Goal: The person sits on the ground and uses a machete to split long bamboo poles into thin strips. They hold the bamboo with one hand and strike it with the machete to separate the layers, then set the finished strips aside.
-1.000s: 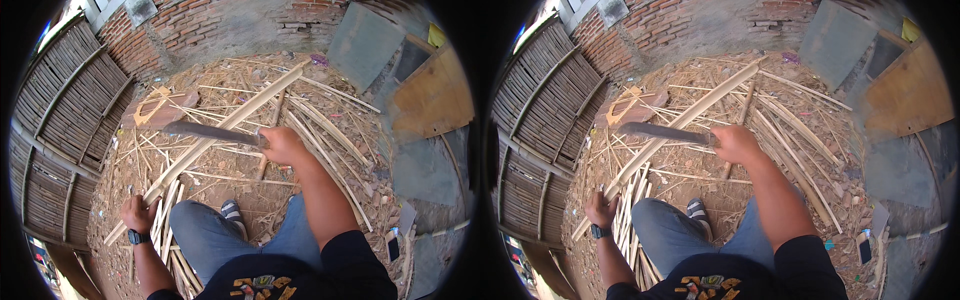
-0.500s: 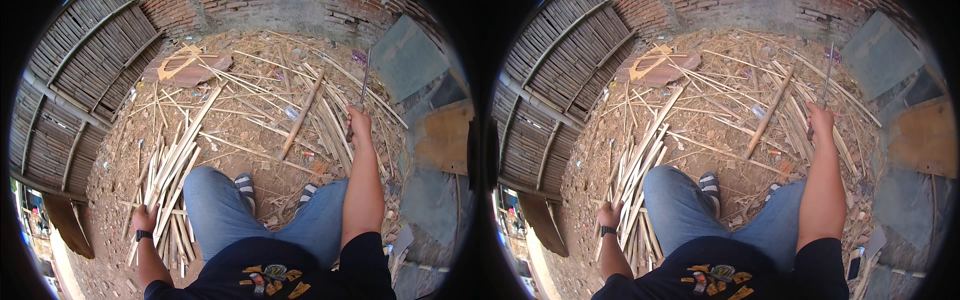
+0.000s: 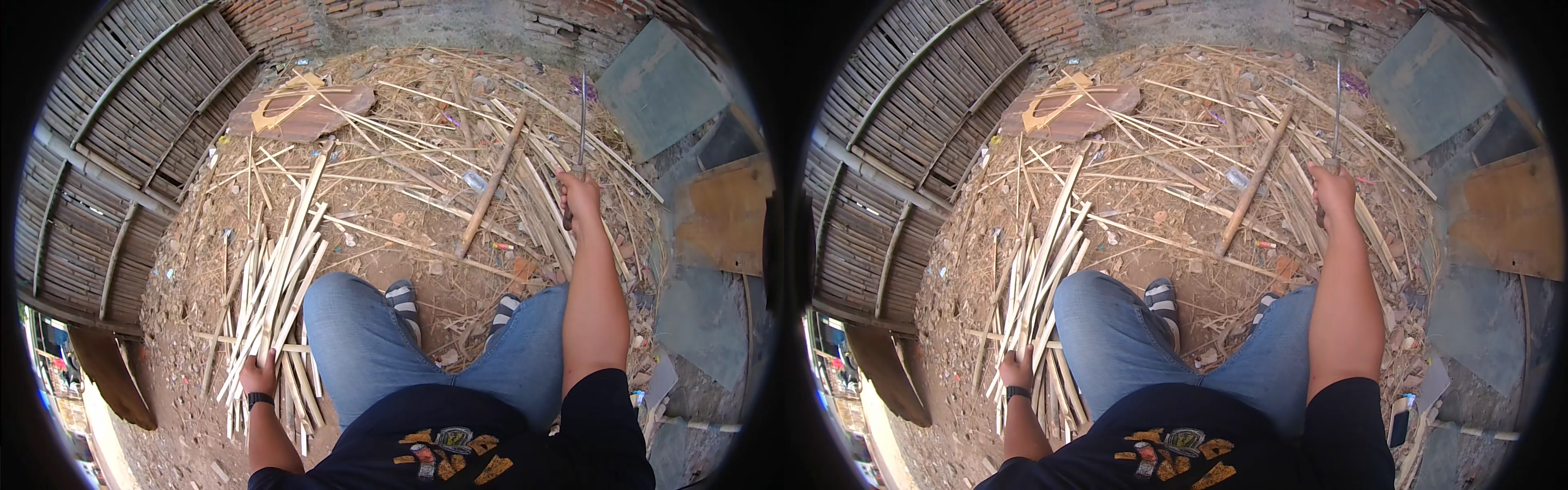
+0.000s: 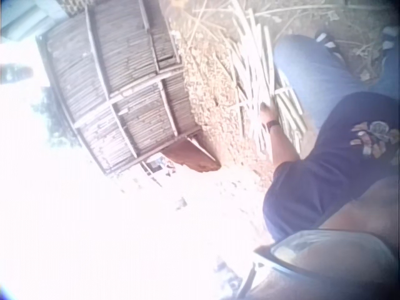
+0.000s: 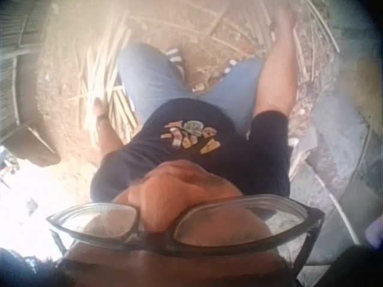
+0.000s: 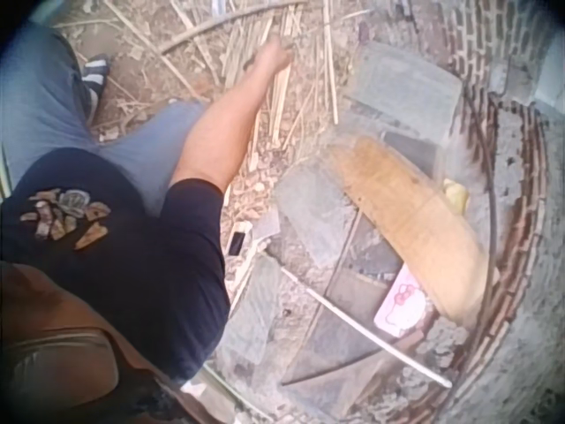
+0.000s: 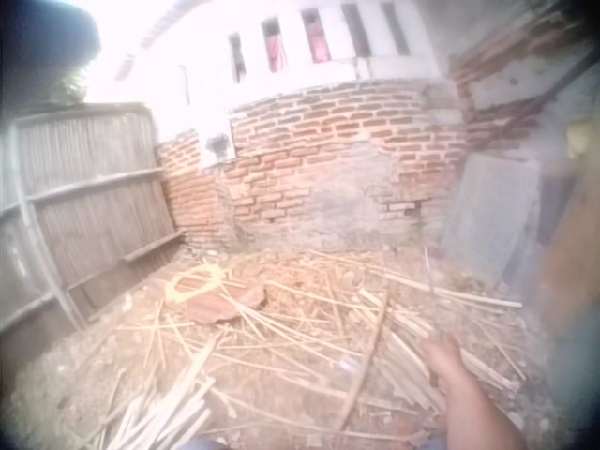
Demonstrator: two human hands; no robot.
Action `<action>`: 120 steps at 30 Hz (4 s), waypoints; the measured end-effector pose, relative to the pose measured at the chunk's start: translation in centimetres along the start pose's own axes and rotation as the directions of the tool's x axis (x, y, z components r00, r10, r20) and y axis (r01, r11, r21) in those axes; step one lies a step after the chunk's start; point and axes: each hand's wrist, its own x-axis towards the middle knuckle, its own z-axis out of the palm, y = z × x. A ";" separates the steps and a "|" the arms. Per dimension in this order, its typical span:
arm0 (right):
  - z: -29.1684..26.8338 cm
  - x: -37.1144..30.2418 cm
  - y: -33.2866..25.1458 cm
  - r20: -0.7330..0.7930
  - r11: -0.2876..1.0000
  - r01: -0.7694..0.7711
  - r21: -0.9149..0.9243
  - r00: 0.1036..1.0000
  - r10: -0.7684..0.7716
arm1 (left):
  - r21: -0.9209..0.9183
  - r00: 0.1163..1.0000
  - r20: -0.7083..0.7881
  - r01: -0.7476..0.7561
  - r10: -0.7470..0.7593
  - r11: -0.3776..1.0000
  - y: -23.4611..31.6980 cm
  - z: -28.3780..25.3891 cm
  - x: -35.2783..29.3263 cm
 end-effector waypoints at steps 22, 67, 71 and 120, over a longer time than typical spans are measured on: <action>5.3 -8.6 -3.3 0.699 0.355 0.737 -0.575 0.668 -0.255 | 0.245 0.784 -0.286 -0.496 0.551 0.833 7.1 -8.2 4.0; 1.7 -3.4 -2.7 0.380 0.538 0.421 -0.730 0.905 -0.192 | 0.450 0.466 -0.379 -0.662 0.799 0.599 10.9 -13.8 4.8; 0.7 -2.2 -2.0 0.278 0.558 0.353 -0.751 0.936 -0.218 | 0.453 0.442 -0.387 -0.673 0.809 0.585 11.1 -14.3 4.8; 1.8 -3.3 -2.7 0.345 0.511 0.407 -0.757 0.913 -0.216 | 0.372 0.579 -0.352 -0.634 0.735 0.678 11.0 -13.8 3.6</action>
